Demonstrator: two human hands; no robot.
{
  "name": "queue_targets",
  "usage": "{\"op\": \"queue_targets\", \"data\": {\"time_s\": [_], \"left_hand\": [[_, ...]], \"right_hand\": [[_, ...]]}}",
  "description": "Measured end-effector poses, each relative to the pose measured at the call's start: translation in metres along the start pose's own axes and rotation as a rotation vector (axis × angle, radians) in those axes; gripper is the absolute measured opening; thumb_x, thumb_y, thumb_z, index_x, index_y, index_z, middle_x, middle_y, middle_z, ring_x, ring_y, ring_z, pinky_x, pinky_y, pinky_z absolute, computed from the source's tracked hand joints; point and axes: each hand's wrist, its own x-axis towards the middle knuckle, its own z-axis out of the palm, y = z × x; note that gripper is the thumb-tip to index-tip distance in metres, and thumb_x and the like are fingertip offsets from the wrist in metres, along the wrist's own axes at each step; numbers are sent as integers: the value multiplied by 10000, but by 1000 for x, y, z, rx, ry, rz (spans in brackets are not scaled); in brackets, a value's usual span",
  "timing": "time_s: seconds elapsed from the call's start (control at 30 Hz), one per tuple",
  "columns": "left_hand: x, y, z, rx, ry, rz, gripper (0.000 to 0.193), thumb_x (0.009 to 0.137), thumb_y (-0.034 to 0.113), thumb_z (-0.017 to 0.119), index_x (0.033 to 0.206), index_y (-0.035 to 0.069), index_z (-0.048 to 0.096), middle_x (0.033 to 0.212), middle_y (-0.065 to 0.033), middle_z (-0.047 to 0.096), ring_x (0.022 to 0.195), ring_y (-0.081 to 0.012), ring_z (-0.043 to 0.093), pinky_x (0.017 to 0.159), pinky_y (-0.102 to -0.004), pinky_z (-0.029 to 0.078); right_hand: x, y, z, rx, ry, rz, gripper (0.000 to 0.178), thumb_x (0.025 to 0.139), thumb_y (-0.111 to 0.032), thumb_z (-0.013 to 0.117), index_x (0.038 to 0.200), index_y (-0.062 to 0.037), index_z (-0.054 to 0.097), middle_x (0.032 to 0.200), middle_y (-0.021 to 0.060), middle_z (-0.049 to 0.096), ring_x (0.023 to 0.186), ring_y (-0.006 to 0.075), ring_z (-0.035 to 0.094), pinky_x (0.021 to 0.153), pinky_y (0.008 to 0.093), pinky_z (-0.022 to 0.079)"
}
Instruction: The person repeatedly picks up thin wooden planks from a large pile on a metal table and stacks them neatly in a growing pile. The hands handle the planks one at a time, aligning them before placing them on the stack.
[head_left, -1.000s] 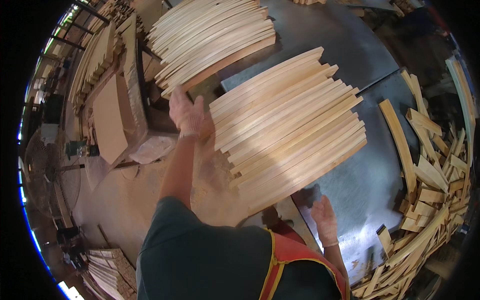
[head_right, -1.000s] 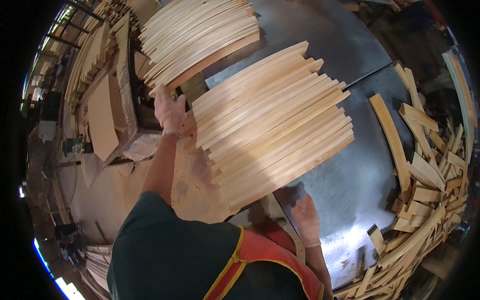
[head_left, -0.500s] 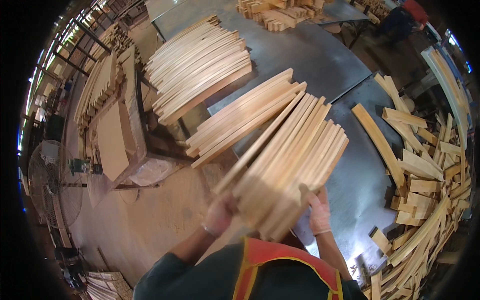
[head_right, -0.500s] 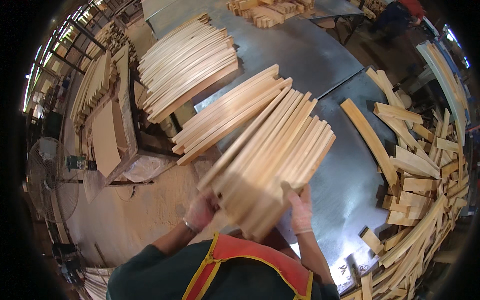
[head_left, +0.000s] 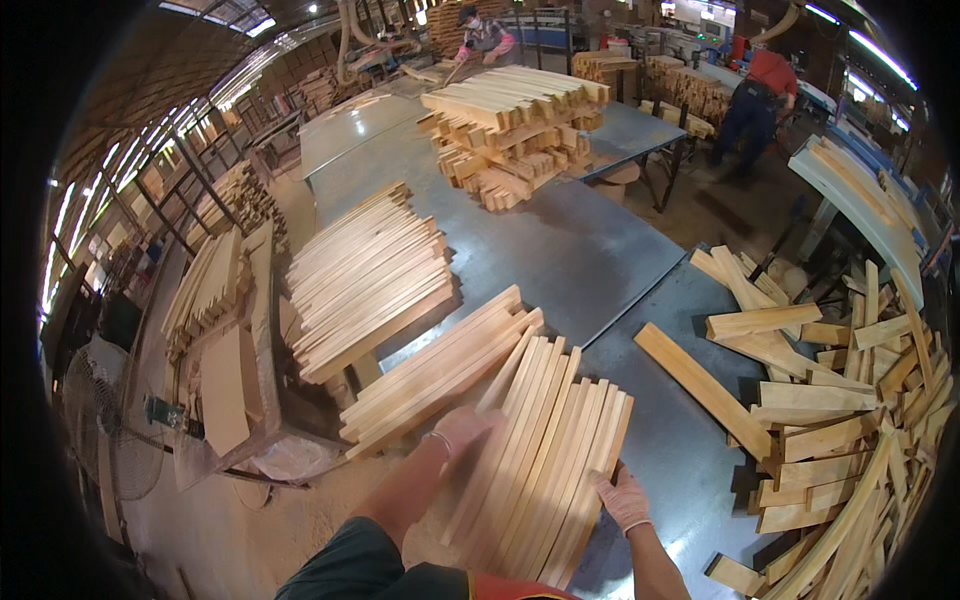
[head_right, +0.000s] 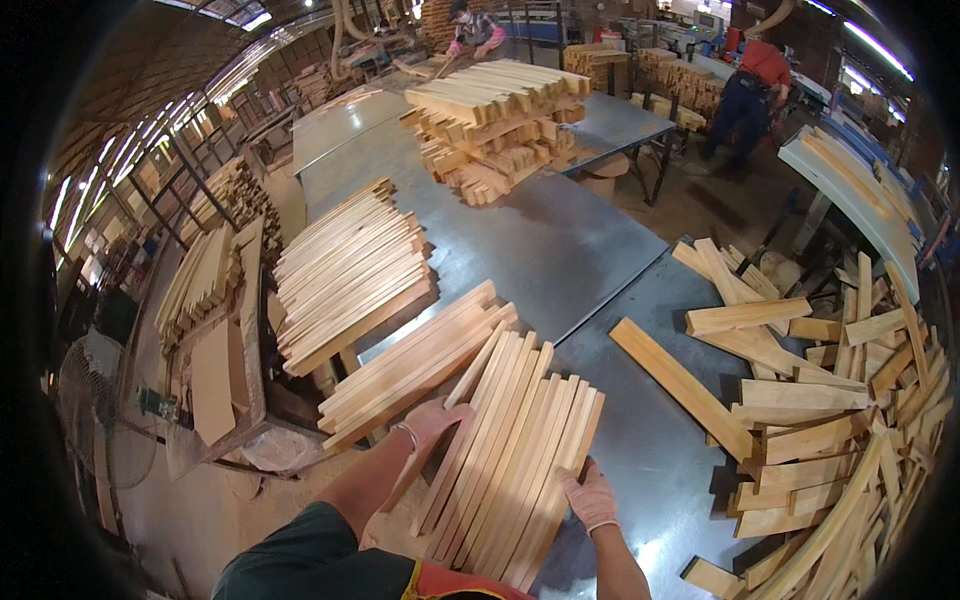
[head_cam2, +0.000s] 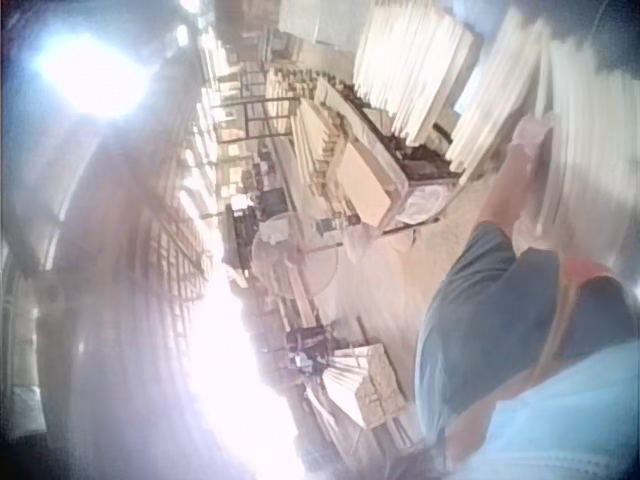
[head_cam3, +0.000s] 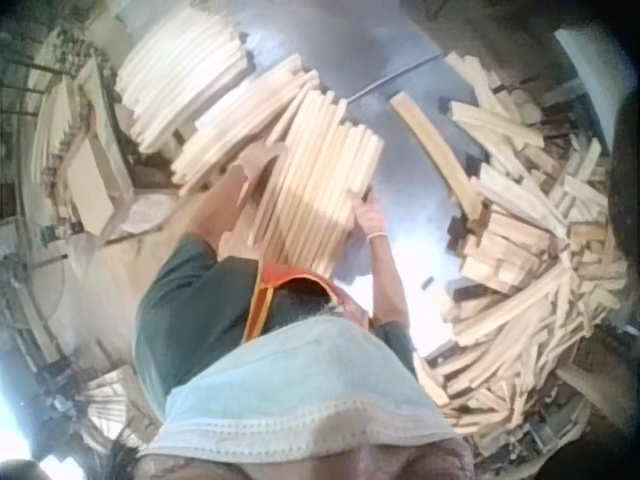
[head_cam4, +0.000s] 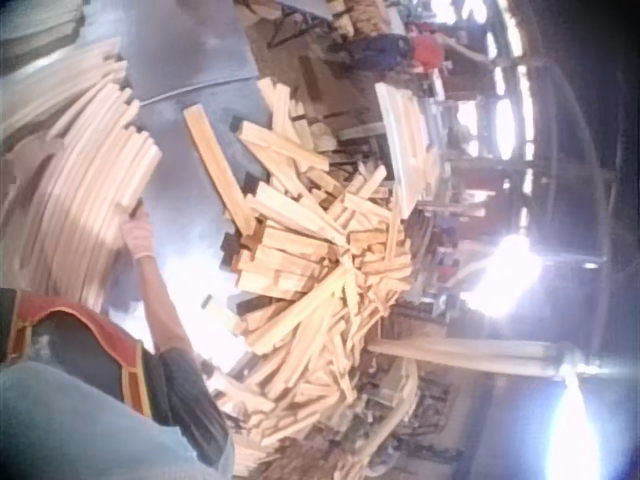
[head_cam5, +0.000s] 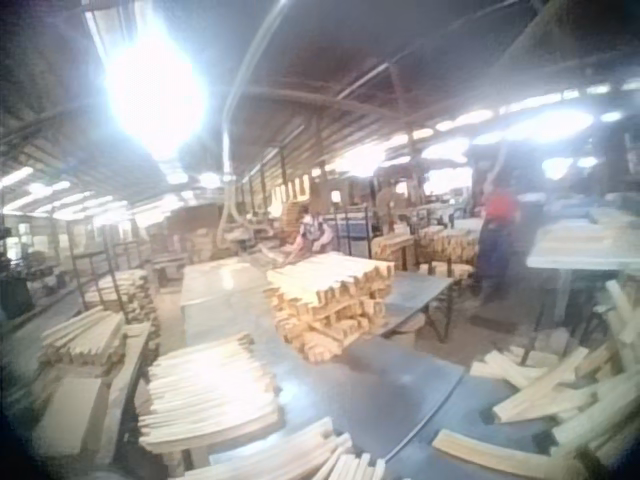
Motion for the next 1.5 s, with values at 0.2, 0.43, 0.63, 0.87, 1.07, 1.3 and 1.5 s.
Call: {"op": "queue_targets", "data": {"time_s": [0.2,0.43,0.63,0.87,1.07,1.3,1.5], "left_hand": [[-4,64,34,-347,4,-151,623,856,393,753,1325,9,608,1071,-215,740,1035,-382,724,919,-449,550],[-8,65,40,-820,-58,79,642,822,328,793,1313,-39,600,1041,-145,733,953,-228,702,885,-378,538],[-47,107,-35,-750,125,293,756,833,363,780,1444,-8,535,1249,-198,644,1097,-287,662,1006,-396,506],[-71,146,-146,-997,198,791,861,865,262,807,1580,66,367,1408,-152,580,1268,-260,592,1104,-386,467],[-42,55,-106,-833,-285,768,613,934,145,709,1480,71,441,1439,-55,548,1282,-211,542,1081,-376,469],[32,-100,-19,633,142,774,626,999,245,529,1589,92,385,1573,-58,463,1436,-255,435,1129,-387,403],[7,-92,-58,1145,-16,794,429,926,154,579,1349,96,622,1353,-65,591,1292,-221,532,1090,-380,410]], "right_hand": [[6,-9,-3,179,-93,140,860,875,-538,775,1460,34,510,1318,236,677,1200,364,662,1036,418,513],[-23,-4,4,837,36,134,638,868,-220,849,1396,8,571,1297,122,687,1150,244,661,1014,368,523],[-82,-80,-37,639,371,-79,645,900,-191,803,1449,3,524,1302,88,662,1163,212,616,1050,354,490],[-139,-205,-89,514,781,-351,527,946,-150,749,1404,-1,535,1279,107,648,1111,184,614,1004,343,505],[-125,-122,0,142,856,-570,820,893,-164,821,1588,-42,403,1467,92,595,1331,217,557,1179,365,412],[-129,-38,163,-593,432,-178,752,930,-184,692,1581,-17,355,1485,193,543,1321,347,558,1138,412,456],[-110,-29,141,-151,93,30,682,907,-133,650,1512,51,395,1530,226,509,1327,369,557,1102,430,479]]}}
